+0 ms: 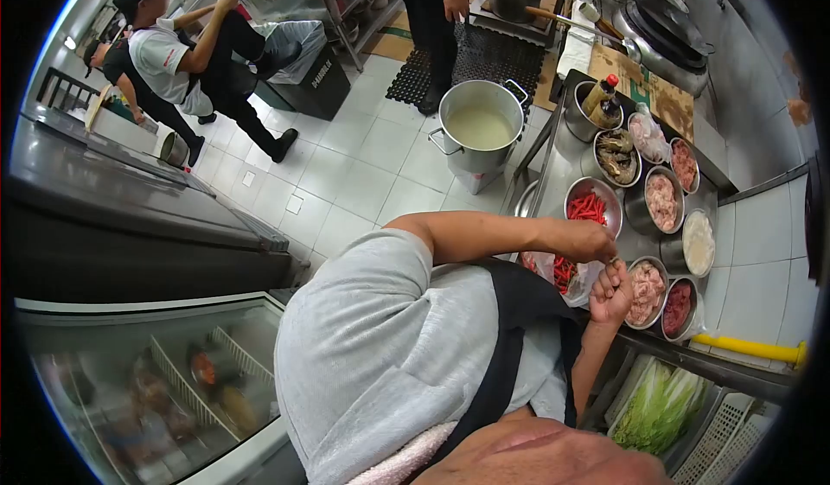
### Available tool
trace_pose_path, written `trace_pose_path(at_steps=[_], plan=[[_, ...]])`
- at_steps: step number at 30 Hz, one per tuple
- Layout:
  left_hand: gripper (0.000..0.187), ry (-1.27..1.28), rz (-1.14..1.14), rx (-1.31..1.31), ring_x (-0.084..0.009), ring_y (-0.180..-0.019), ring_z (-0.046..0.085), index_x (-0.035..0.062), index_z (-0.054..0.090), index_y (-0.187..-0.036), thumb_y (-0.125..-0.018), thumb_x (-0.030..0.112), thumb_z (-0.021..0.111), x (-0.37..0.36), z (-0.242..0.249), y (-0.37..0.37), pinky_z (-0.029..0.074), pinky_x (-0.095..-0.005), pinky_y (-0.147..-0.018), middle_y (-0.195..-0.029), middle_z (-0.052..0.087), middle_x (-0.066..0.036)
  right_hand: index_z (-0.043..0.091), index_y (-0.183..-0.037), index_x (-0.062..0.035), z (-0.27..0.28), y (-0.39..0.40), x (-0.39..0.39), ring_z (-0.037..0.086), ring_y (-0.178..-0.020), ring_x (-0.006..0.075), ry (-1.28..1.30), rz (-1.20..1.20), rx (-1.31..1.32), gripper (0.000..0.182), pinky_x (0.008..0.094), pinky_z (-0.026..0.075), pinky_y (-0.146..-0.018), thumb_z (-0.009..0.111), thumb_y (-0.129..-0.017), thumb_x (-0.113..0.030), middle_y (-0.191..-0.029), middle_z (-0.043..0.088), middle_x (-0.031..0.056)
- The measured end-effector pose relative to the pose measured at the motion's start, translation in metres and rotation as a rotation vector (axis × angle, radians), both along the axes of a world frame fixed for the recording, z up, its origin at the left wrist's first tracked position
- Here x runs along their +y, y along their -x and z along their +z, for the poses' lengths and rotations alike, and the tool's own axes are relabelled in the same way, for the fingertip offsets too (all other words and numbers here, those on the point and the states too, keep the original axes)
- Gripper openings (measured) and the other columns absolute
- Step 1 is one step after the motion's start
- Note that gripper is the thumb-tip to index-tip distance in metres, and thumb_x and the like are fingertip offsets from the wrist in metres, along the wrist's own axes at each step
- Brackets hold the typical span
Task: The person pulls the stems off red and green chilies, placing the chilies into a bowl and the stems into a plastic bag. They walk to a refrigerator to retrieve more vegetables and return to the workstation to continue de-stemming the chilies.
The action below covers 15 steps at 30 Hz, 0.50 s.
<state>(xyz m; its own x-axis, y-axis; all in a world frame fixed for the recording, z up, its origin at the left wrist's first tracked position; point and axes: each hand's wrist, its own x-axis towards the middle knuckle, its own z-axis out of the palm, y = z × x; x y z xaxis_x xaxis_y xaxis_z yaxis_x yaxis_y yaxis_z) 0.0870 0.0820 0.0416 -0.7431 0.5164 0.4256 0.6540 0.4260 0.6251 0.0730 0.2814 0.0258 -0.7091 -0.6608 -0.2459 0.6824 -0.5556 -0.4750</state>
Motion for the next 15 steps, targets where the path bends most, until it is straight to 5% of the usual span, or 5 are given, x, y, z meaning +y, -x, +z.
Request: trace_pose_path(at_steps=[3, 6, 8, 11, 15], plan=[[0.027, -0.077, 0.146, 0.087, -0.0335, -0.086, 0.059, 0.0024, 0.059, -0.103, -0.077, 0.009, 0.059, 0.003, -0.025, 0.030, 0.047, -0.0406, -0.076, -0.086, 0.060, -0.017, 0.047, -0.090, -0.0060, 0.003, -0.003, 0.008, 0.037, -0.048, 0.0089, 0.063, -0.041, 0.086, 0.011, 0.0217, 0.028, -0.036, 0.049, -0.088, -0.016, -0.068, 0.041, 0.0015], [0.035, 0.250, 0.283, -0.323, -0.0311, -0.093, 0.060, 0.0119, 0.062, -0.107, -0.073, 0.017, 0.059, 0.002, -0.040, 0.057, 0.047, -0.0438, -0.077, -0.102, 0.063, -0.012, 0.049, -0.094, -0.0053, -0.015, -0.003, 0.025, 0.041, -0.051, 0.0119, -0.036, -0.081, 0.142, 0.015, 0.0220, 0.031, -0.039, 0.052, -0.084, -0.017, -0.073, 0.047, 0.0046], [0.023, 0.423, 0.488, 0.022, -0.0275, -0.087, 0.062, 0.0247, 0.065, -0.093, -0.071, 0.019, 0.059, 0.007, -0.097, 0.089, 0.048, -0.0429, -0.072, -0.095, 0.064, -0.007, 0.050, -0.095, -0.0054, -0.025, -0.014, 0.038, 0.042, -0.050, 0.0122, -0.150, -0.144, 0.165, 0.016, 0.0215, 0.032, -0.040, 0.053, -0.085, -0.017, -0.077, 0.050, 0.0056], [0.022, 0.125, 0.225, -0.031, -0.0271, -0.083, 0.061, 0.0112, 0.066, -0.095, -0.073, 0.015, 0.063, -0.016, -0.043, 0.063, 0.049, -0.0378, -0.071, -0.090, 0.064, -0.011, 0.051, -0.087, -0.0061, -0.010, -0.034, 0.038, 0.039, -0.047, 0.0094, -0.278, -0.267, 0.069, 0.014, 0.0213, 0.031, -0.040, 0.051, -0.089, -0.019, -0.071, 0.050, 0.0045], [0.018, -0.242, 0.000, -0.689, -0.0177, -0.073, 0.058, 0.0015, 0.064, -0.096, -0.085, 0.015, 0.059, -0.026, 0.022, 0.011, 0.047, -0.0294, -0.070, -0.081, 0.064, -0.009, 0.045, -0.063, -0.0053, -0.023, -0.044, 0.068, 0.044, -0.048, 0.0140, -0.514, -0.033, 0.123, 0.040, 0.0271, 0.036, -0.044, 0.050, -0.091, -0.034, -0.060, 0.048, 0.0047]])
